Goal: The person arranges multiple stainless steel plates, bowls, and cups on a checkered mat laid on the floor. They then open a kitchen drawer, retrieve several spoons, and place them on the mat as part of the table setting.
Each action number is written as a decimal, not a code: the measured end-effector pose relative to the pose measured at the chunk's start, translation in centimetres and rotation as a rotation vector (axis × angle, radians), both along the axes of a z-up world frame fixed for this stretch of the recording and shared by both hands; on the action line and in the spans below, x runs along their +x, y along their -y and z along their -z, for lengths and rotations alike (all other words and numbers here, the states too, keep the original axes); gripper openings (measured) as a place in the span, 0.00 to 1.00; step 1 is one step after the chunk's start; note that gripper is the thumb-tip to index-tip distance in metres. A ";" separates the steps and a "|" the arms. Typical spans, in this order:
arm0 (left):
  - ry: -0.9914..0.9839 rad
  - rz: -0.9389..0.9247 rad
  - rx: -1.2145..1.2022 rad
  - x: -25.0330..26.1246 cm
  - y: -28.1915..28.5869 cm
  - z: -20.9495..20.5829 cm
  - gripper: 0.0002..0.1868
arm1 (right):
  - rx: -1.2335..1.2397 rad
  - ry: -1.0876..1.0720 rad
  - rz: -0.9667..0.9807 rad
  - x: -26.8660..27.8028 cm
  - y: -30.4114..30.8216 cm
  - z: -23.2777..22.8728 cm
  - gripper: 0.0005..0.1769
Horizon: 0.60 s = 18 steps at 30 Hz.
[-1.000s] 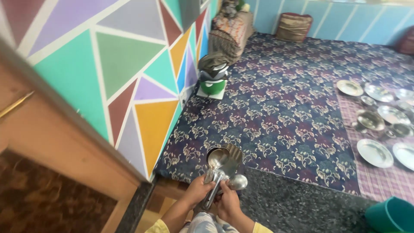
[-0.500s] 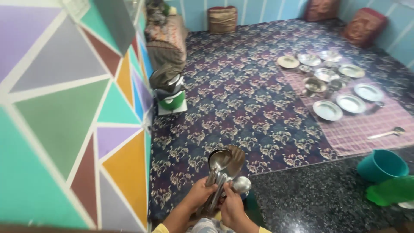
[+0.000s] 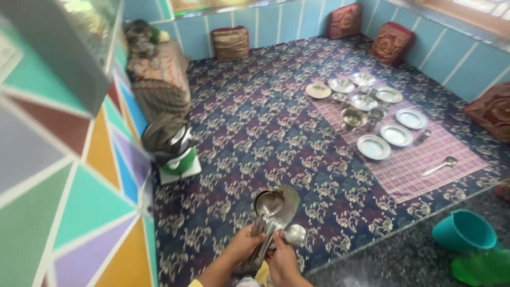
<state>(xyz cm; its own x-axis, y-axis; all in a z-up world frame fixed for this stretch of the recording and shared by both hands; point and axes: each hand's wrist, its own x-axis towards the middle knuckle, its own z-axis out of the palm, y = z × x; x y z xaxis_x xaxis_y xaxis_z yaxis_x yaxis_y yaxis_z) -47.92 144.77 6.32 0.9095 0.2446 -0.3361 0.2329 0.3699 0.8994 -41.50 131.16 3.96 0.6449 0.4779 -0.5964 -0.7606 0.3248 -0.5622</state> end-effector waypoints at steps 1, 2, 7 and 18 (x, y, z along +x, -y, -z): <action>0.013 0.031 -0.026 2.2 -1.2 -0.3 0.13 | 0.015 0.012 0.029 2.0 -1.1 -0.1 0.12; 0.025 0.061 -0.051 4.4 -2.4 -0.9 0.13 | 0.030 0.025 0.057 3.9 -2.1 -0.4 0.12; 0.012 0.121 -0.010 14.5 -5.5 -6.0 0.13 | -0.015 -0.029 0.164 13.4 -5.2 -3.9 0.12; -0.012 0.345 -0.168 27.2 -7.5 -13.3 0.15 | -0.032 0.021 0.347 23.3 -6.4 -10.3 0.13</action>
